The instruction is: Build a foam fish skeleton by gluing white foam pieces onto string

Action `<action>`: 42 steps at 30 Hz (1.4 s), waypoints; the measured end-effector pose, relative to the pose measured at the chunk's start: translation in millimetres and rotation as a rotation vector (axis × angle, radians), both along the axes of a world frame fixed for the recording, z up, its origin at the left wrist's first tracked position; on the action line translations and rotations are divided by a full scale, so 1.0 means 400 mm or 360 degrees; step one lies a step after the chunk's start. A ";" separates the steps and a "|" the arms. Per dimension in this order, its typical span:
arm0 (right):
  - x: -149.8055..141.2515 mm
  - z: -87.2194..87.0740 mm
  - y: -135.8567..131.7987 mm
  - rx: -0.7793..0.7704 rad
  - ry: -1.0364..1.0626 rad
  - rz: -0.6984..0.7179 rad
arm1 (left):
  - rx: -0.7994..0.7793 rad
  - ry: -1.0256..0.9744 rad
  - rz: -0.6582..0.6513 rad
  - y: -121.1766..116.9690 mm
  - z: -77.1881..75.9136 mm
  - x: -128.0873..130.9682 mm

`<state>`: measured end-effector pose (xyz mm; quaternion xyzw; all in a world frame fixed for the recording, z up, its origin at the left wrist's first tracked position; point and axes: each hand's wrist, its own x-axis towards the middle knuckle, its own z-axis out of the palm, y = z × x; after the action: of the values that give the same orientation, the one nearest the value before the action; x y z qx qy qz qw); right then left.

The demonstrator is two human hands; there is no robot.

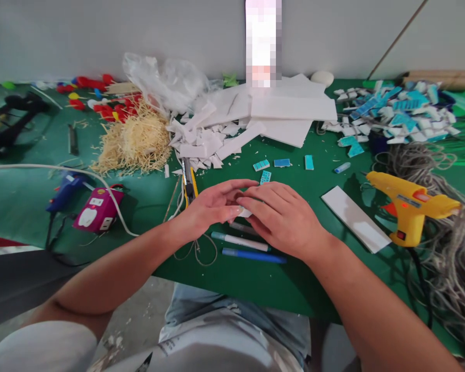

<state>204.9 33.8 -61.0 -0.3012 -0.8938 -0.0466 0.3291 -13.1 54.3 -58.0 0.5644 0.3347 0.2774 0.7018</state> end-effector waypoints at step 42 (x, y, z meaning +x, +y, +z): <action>-0.005 -0.057 -0.006 -0.0156 -0.0369 -0.0491 | 0.1718 0.1143 -0.0104 0.087 -0.032 -0.111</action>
<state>202.8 31.3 -83.7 -0.4429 -0.8701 -0.0873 0.1979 -57.5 89.1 -70.9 0.9052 0.3447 0.1792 0.1720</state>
